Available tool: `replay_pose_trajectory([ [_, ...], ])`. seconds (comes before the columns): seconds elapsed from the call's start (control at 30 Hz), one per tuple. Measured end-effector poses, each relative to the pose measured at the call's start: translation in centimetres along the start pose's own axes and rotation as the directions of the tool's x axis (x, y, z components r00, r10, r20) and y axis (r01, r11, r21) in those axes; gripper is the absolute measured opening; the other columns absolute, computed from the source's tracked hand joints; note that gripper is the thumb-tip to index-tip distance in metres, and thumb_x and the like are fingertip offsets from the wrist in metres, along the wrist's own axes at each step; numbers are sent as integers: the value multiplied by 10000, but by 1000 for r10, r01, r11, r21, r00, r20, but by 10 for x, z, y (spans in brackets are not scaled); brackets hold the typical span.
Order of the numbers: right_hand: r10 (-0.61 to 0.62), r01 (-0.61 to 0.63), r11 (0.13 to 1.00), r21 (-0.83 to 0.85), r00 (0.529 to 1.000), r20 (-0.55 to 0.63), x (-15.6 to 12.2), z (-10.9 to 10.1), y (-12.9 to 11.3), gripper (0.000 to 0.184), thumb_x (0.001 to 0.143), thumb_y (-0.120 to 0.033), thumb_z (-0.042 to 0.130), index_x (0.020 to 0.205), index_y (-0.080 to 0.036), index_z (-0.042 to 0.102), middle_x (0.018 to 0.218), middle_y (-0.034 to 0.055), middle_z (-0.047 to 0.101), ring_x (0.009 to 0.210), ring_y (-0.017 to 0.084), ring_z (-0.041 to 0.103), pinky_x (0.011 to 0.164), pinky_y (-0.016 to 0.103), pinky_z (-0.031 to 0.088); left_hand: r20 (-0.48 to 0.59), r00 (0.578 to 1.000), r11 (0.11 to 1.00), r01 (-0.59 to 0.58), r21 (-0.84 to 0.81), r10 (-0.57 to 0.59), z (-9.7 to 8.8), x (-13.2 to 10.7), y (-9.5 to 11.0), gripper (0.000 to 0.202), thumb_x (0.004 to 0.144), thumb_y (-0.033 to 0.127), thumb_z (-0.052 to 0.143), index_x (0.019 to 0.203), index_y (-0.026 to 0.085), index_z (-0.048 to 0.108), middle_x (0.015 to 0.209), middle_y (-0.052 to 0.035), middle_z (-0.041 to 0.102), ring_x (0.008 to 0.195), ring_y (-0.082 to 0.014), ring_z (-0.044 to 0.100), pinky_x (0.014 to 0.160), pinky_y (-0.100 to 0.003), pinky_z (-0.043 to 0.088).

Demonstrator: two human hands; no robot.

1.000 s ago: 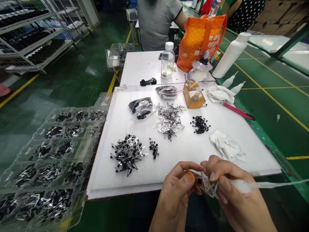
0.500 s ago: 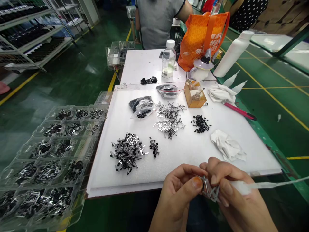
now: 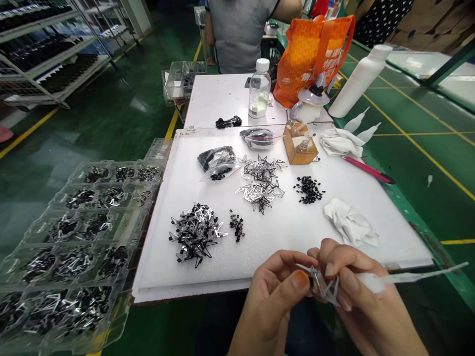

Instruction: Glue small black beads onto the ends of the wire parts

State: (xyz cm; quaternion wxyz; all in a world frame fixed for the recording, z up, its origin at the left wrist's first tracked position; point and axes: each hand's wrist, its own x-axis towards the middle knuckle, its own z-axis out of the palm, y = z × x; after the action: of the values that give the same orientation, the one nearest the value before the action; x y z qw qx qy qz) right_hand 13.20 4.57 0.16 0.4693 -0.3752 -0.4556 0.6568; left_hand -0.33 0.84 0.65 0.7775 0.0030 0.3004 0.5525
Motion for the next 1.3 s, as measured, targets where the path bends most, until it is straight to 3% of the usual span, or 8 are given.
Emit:
replay_pose_trajectory([
  [0.17, 34, -40, 977, -208, 999, -29, 16, -23, 11, 305, 955, -511, 679, 882, -224, 754, 662, 6, 538, 536, 75, 464, 507, 197, 394, -146, 985, 984, -62, 166, 87, -5, 1, 1, 440, 641, 394, 1021, 972, 180, 825, 834, -29, 719, 779, -100, 656, 768, -183, 516],
  [0.33, -99, -106, 724, -682, 962, -254, 69, -65, 15, 438, 927, -592, 670, 1098, -203, 775, 786, 44, 625, 678, 143, 540, 656, 281, 411, -354, 850, 865, -207, 457, 391, -9, -3, 2, 454, 659, 467, 995, 1008, 217, 845, 836, -14, 722, 840, -107, 667, 799, -152, 529],
  [0.53, -107, -30, 452, -892, 990, -88, 111, -68, 15, 173, 848, -355, 706, 936, -239, 800, 972, 52, 657, 761, 165, 546, 772, 323, 366, -426, 760, 828, -254, 501, 491, -1, -8, 5, 398, 653, 402, 1001, 963, 206, 847, 775, -8, 764, 783, -105, 726, 764, -127, 570],
  [0.67, -93, -4, 384, -923, 995, -43, 115, -62, 18, 168, 869, -365, 681, 844, -223, 765, 933, 61, 628, 728, 170, 493, 707, 316, 296, -449, 727, 810, -253, 529, 520, 5, -11, 6, 384, 653, 390, 1001, 952, 202, 850, 787, -14, 762, 717, -110, 746, 687, -135, 591],
  [0.8, -121, -16, 466, -885, 989, -81, 114, -64, 17, 160, 888, -364, 681, 910, -218, 744, 1004, 50, 691, 746, 159, 521, 726, 311, 321, -457, 715, 814, -275, 512, 529, 9, -11, 6, 360, 677, 359, 988, 982, 221, 854, 785, 12, 725, 610, -76, 720, 629, -126, 590],
  [1.0, -96, -83, 782, -618, 963, -251, 76, -55, 14, 418, 842, -584, 767, 1028, -211, 753, 783, 28, 661, 624, 111, 510, 685, 285, 405, -456, 704, 817, -324, 477, 545, 12, -8, 3, 330, 651, 355, 998, 937, 256, 866, 773, 32, 701, 658, -95, 771, 580, -86, 559],
  [1.17, 115, -149, 967, -207, 979, -168, 32, -28, 9, 325, 835, -552, 812, 898, -240, 748, 619, 0, 588, 504, 48, 453, 563, 190, 421, -468, 691, 808, -302, 506, 551, 9, -5, 0, 336, 635, 344, 993, 932, 247, 871, 764, 19, 736, 739, -139, 797, 672, -118, 612],
  [1.3, 238, -229, 957, 178, 971, -34, 16, -17, 5, 168, 819, -356, 872, 849, -267, 732, 801, -13, 682, 452, -38, 370, 523, 113, 414, -428, 703, 788, -312, 531, 568, 6, -4, -2, 319, 655, 323, 984, 937, 229, 868, 808, -17, 795, 789, -136, 790, 753, -123, 622],
])
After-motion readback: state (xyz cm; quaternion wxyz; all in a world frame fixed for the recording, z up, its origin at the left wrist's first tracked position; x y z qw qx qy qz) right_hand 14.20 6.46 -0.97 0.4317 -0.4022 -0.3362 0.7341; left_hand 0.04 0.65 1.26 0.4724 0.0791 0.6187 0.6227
